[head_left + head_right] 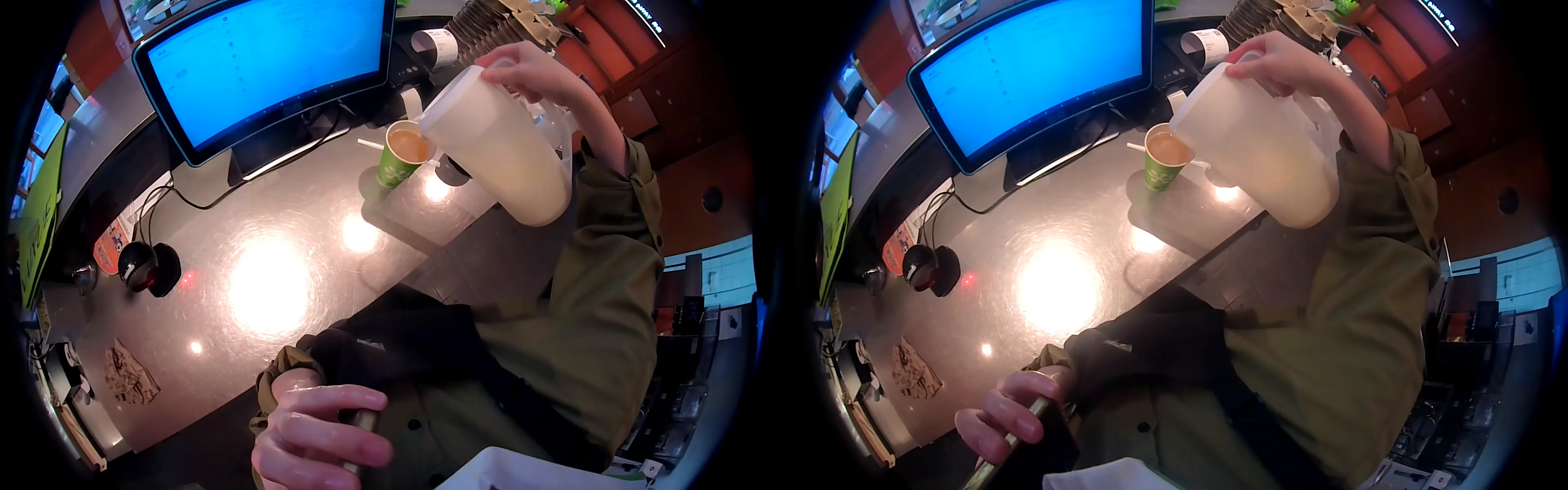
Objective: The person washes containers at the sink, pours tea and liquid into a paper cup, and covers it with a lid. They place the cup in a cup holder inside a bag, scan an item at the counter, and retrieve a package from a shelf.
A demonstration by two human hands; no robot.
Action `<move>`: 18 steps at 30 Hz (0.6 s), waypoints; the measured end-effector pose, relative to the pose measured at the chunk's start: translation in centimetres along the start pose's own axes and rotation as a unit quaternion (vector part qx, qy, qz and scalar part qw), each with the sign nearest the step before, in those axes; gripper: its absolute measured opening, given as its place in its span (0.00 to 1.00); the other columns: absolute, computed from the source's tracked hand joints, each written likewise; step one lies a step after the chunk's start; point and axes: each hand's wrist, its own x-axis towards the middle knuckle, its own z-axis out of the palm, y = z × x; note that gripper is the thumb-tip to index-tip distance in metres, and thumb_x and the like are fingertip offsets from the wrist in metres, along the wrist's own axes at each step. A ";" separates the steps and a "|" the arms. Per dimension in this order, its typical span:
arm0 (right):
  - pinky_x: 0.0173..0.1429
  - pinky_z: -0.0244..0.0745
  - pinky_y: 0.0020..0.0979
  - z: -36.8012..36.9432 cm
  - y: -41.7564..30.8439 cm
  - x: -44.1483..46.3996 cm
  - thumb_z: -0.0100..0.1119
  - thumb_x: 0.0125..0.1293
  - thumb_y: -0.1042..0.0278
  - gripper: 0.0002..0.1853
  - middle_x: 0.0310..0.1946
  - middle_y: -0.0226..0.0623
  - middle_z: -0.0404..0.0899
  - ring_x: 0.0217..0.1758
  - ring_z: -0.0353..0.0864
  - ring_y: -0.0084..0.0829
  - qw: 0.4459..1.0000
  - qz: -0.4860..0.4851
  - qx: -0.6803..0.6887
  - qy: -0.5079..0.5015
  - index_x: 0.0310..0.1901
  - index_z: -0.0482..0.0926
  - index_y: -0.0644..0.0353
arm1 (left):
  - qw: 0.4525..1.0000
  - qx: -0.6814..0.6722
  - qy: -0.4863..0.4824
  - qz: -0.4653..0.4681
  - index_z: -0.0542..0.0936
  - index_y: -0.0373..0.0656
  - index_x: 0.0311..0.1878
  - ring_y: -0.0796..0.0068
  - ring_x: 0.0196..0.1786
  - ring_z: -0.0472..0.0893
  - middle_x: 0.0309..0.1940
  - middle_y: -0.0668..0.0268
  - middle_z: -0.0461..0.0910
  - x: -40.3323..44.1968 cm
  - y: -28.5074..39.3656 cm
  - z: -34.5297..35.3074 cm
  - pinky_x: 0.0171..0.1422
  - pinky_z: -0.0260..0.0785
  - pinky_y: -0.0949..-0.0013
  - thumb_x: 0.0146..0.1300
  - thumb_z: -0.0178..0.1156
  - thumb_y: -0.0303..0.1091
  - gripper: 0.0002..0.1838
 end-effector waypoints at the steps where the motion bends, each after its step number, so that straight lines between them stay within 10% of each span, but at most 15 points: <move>1: 0.13 0.48 0.16 0.0 -0.1 0.2 0.61 0.53 0.60 0.21 0.19 0.27 0.70 0.13 0.58 0.12 1.000 0.001 -0.003 -0.007 0.46 0.76 0.64 | 0.999 0.006 -0.026 -0.018 0.68 0.42 0.49 0.61 0.44 0.71 0.45 0.64 0.62 0.7 0.0 -0.2 0.40 0.66 0.42 0.65 0.43 0.41 0.15; 18: 0.12 0.49 0.18 0.7 -2.0 3.6 0.62 0.52 0.59 0.23 0.16 0.25 0.65 0.12 0.57 0.13 0.996 0.034 -0.045 -0.069 0.46 0.74 0.67 | 0.999 0.009 0.044 -0.021 0.65 0.37 0.44 0.63 0.44 0.71 0.44 0.67 0.63 0.0 -0.5 -2.3 0.41 0.65 0.41 0.65 0.45 0.39 0.14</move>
